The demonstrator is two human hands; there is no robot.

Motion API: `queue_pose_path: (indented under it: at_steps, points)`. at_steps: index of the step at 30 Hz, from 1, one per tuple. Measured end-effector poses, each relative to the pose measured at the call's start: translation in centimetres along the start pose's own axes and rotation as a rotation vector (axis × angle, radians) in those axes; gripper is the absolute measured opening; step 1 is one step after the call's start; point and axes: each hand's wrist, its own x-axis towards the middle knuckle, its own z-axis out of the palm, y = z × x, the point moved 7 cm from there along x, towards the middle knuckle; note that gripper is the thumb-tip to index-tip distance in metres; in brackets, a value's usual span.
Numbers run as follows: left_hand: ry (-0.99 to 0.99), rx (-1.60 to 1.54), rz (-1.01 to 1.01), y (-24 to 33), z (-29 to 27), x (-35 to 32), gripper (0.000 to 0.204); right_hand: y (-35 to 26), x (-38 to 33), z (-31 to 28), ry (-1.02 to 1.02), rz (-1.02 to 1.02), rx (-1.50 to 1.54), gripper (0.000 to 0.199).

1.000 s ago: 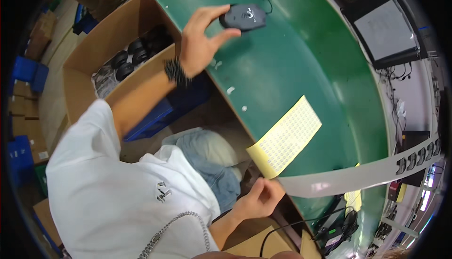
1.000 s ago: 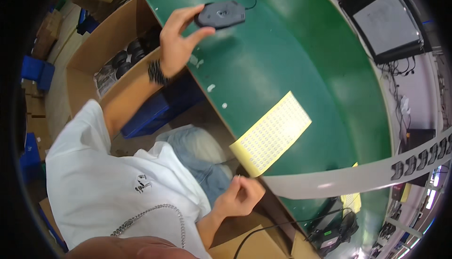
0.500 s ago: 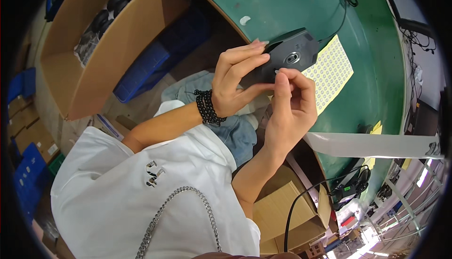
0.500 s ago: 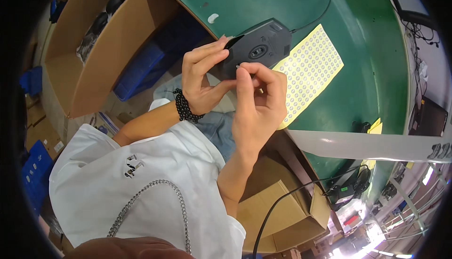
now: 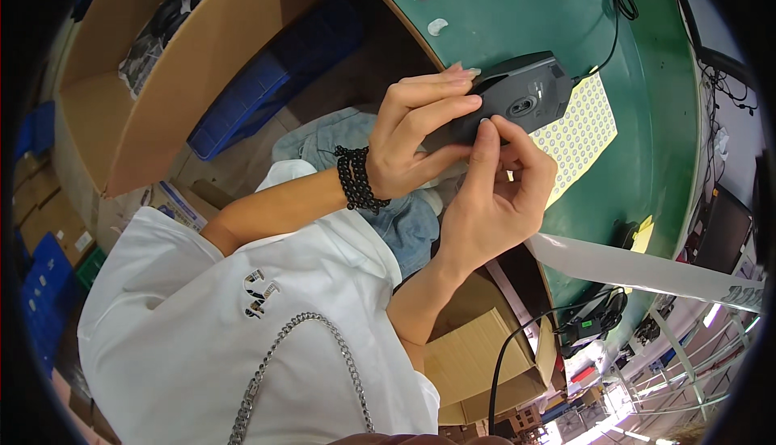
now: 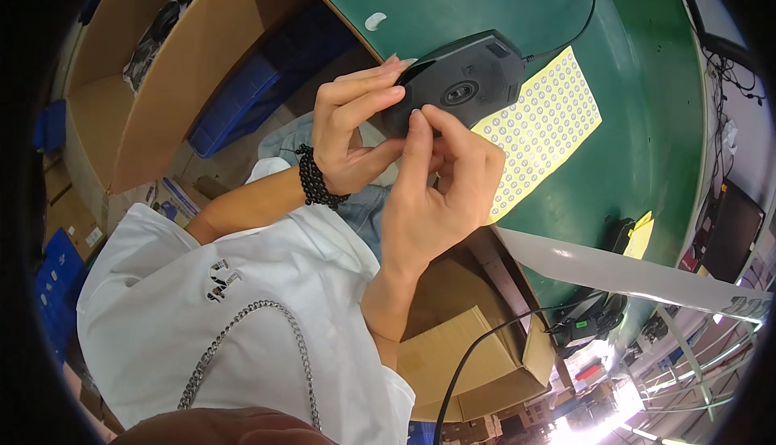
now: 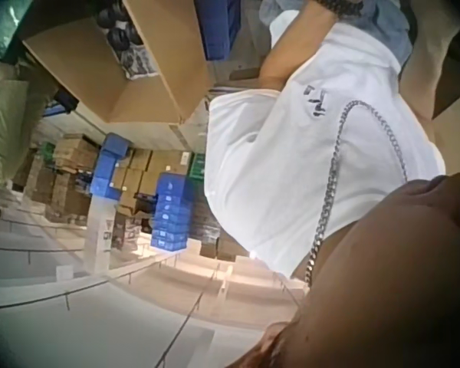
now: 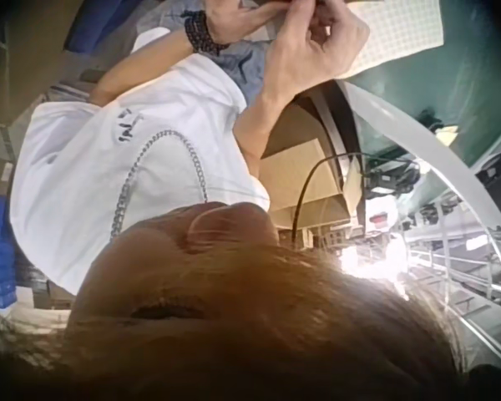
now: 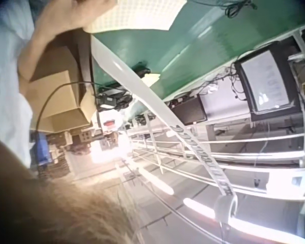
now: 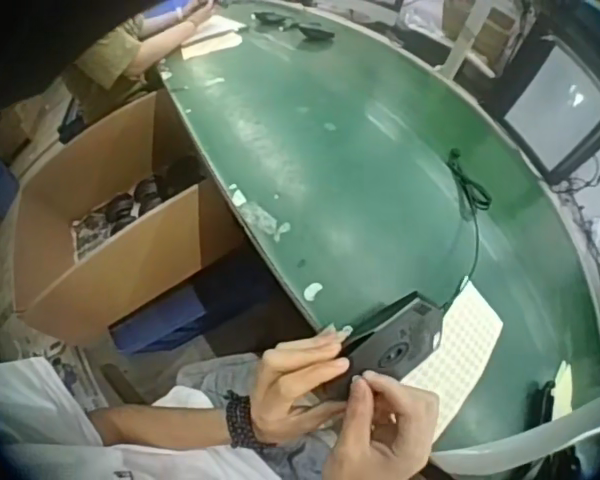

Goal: Peeling small circular labels from a sheet and applying them to the bottom of computer mice before placing them in a box.

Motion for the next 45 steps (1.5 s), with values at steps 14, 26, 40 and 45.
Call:
queue_pose_path:
  at_steps: [14,26,40,45]
  points:
    - [-0.023,0.260,-0.063,1.3,0.8,0.0,0.070,-3.0,3.9,-19.5,0.964,-0.582,-0.464,0.012]
    - [-0.043,0.247,-0.069,1.6,0.8,-0.1,0.069,-4.0,15.5,-28.1,0.547,-0.499,0.159,0.031]
    - [-0.067,0.283,-0.068,1.5,0.8,-0.1,0.070,-4.3,14.7,-27.5,0.647,-0.548,-0.006,0.017]
    - [-0.070,0.291,-0.071,1.4,0.6,-0.2,0.071,-4.2,13.9,-26.9,0.672,-0.623,-0.022,0.014]
